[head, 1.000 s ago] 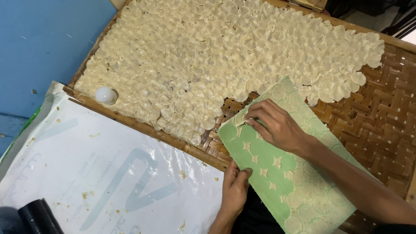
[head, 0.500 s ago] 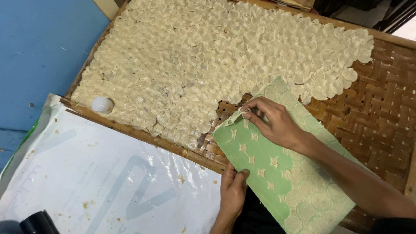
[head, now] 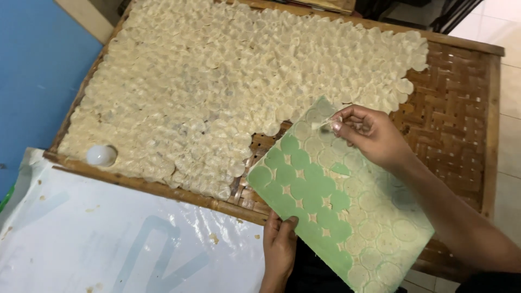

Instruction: Organizing small snack pieces into a patterned stencil sheet for production.

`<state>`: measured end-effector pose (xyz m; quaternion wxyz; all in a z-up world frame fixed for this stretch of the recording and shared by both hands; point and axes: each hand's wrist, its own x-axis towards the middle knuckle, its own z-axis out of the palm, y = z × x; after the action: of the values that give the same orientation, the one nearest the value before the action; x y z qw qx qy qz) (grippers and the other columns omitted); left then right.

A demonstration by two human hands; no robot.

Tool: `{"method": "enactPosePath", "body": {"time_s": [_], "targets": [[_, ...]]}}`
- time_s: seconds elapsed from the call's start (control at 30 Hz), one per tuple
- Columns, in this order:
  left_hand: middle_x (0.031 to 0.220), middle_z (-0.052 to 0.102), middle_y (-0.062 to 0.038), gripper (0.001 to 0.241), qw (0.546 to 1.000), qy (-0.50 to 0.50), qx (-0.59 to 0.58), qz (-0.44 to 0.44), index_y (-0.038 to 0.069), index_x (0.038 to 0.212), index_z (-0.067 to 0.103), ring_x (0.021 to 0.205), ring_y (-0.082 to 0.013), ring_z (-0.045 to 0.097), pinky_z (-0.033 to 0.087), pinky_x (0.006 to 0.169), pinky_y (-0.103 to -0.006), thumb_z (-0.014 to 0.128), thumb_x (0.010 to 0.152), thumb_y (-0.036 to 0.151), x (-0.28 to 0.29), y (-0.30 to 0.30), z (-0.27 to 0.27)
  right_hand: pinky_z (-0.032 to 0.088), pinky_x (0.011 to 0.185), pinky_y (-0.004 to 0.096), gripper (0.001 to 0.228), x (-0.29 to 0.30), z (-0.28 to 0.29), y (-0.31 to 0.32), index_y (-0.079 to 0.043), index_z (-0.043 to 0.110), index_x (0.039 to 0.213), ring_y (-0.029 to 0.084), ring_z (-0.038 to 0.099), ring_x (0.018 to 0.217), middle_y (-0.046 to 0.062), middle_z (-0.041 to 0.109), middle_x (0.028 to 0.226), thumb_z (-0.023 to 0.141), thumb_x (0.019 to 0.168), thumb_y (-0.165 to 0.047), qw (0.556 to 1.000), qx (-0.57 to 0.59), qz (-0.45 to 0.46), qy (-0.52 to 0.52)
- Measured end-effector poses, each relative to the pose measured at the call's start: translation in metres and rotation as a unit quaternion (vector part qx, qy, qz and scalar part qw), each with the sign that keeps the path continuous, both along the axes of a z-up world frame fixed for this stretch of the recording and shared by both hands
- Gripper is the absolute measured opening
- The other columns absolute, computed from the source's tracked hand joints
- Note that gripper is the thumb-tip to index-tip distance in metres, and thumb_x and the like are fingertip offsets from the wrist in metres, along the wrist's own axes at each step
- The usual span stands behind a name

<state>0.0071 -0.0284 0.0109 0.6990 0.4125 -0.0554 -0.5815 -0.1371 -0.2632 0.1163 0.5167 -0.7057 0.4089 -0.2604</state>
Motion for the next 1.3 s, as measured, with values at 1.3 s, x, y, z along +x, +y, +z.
{"method": "enactPosePath", "body": {"time_s": [1.3], "targets": [[0.102,0.066,-0.021,0.044,0.999,0.015,0.022,0.027,-0.011,0.130,0.060,0.083,-0.0237,0.055,0.042,0.078,-0.0360,0.047,0.088,-0.015,0.000,-0.001,-0.013,0.049,0.055,0.031,0.011,-0.134,-0.135,-0.182,0.007,0.071,0.101,0.018,0.056,0.061,0.012,0.066,0.084,0.078,0.094,0.004,0.890,-0.325,-0.266,0.175]]}}
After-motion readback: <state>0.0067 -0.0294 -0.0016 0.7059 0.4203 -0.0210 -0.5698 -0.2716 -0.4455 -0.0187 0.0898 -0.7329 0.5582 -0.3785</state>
